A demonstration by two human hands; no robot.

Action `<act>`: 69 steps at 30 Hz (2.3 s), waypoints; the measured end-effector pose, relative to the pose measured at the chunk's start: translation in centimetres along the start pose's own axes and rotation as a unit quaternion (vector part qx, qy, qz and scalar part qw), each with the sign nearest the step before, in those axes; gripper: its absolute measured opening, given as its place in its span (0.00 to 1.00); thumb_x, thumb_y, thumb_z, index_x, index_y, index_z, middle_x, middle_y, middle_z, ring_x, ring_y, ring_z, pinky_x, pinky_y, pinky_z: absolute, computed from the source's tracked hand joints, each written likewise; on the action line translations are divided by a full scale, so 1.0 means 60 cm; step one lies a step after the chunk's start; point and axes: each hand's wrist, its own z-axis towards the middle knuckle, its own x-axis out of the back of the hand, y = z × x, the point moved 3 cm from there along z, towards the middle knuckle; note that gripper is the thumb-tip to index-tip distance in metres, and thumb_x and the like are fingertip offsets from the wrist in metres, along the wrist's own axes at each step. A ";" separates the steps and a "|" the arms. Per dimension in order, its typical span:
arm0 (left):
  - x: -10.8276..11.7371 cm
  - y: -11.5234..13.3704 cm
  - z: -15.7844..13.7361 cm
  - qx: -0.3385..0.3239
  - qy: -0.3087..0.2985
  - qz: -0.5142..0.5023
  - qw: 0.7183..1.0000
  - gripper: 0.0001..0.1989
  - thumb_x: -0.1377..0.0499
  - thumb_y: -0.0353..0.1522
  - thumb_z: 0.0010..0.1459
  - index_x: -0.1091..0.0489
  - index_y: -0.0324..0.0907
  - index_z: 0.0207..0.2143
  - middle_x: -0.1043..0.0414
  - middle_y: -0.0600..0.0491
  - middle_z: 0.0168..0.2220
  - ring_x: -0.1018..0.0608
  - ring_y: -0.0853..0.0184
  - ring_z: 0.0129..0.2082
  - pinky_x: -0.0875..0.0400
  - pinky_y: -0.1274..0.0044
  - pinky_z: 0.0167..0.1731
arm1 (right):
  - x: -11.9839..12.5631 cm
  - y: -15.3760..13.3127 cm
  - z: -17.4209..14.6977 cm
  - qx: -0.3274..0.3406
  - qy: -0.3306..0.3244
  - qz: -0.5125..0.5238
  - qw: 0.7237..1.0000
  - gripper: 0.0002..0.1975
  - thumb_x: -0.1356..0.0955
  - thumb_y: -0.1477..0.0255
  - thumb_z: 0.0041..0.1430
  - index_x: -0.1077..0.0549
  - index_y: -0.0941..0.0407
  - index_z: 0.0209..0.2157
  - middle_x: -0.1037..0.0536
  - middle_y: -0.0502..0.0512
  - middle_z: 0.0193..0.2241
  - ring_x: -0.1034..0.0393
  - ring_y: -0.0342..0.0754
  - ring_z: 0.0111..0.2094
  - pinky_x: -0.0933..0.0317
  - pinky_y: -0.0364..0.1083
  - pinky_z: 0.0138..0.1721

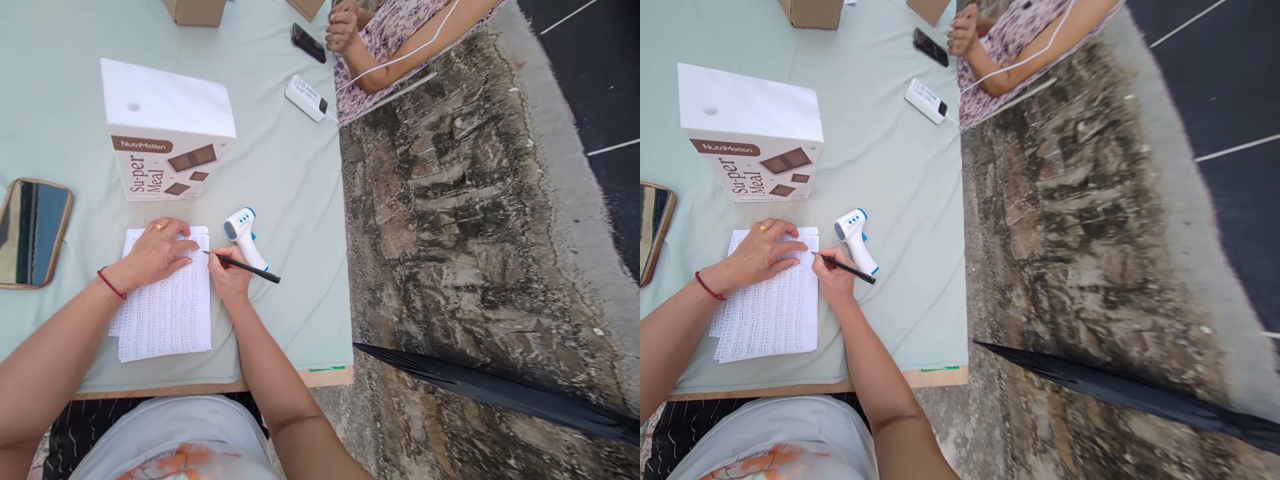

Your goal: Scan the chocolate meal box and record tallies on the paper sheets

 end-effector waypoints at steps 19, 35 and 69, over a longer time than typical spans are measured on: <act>0.001 0.000 0.002 0.011 -0.017 -0.002 1.000 0.15 0.44 0.34 0.69 0.20 0.43 0.51 0.32 0.39 0.51 0.30 0.49 0.51 0.33 0.55 0.52 | -0.002 -0.004 0.004 0.023 -0.037 -0.022 0.999 0.12 0.33 0.60 0.55 0.27 0.54 0.28 0.27 0.49 0.24 0.35 0.45 0.25 0.35 0.45 0.30; 0.002 -0.001 0.002 0.019 -0.026 -0.020 0.999 0.15 0.45 0.34 0.69 0.21 0.45 0.52 0.32 0.40 0.52 0.31 0.50 0.52 0.35 0.55 0.54 | -0.003 -0.004 0.003 0.011 -0.032 -0.022 0.999 0.13 0.34 0.59 0.55 0.28 0.54 0.28 0.28 0.50 0.25 0.36 0.45 0.26 0.35 0.46 0.31; 0.003 -0.003 0.002 0.023 -0.034 -0.020 0.999 0.16 0.45 0.35 0.70 0.21 0.47 0.53 0.32 0.41 0.53 0.31 0.50 0.53 0.35 0.55 0.55 | -0.003 -0.003 0.002 -0.005 -0.010 -0.032 0.999 0.14 0.35 0.58 0.55 0.31 0.55 0.28 0.28 0.50 0.25 0.37 0.45 0.27 0.36 0.45 0.30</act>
